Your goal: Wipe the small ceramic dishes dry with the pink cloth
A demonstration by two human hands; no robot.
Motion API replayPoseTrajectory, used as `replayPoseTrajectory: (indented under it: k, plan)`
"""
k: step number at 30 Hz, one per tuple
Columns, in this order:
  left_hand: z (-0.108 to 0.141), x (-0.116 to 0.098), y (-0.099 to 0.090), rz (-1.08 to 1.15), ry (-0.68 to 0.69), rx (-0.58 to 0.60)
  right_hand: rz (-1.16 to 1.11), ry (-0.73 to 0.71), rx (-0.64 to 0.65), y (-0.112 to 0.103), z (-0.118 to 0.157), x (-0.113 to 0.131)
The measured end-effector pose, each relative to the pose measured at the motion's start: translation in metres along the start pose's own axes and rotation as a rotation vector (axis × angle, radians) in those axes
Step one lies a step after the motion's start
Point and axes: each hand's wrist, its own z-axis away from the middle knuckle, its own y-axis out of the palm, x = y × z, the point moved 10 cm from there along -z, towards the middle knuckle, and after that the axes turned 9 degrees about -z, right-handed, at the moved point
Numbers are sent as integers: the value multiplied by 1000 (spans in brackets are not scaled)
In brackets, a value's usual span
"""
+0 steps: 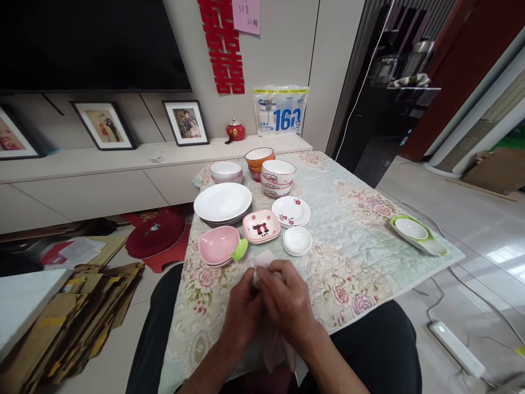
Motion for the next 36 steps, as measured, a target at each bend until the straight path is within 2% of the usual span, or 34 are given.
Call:
replayPoseTrajectory:
  k: [2,5,8,13,16,19,24,27,31,33,36]
  plan:
    - [1,-1,-2,7,14,-9,-26,-22,70,9,1,7]
    - [1,0,-1,78,-8,12,-74,38,-10,-2,-1,-4]
    - [0,3,2,209,-36,50,-175,200,-94,-13,-1,-33]
    - [-2,10,8,501,-85,103,-533,601,-61,4,15,-76]
    - [-2,12,11,546,-98,128,-608,669,-67,5,20,-82]
    - [-3,9,9,498,-67,133,-540,596,-42,-3,15,-80]
    - [-4,7,6,356,-32,120,-268,317,6,-10,3,-59]
    - [-3,7,3,260,-53,80,-119,155,24,-5,2,-37]
    - [-1,-2,0,245,12,29,-17,-40,194,16,4,-3]
    - [0,-1,2,289,12,42,-52,-45,206,17,3,0]
    - [1,11,9,427,-85,93,-192,129,68,1,0,-24]
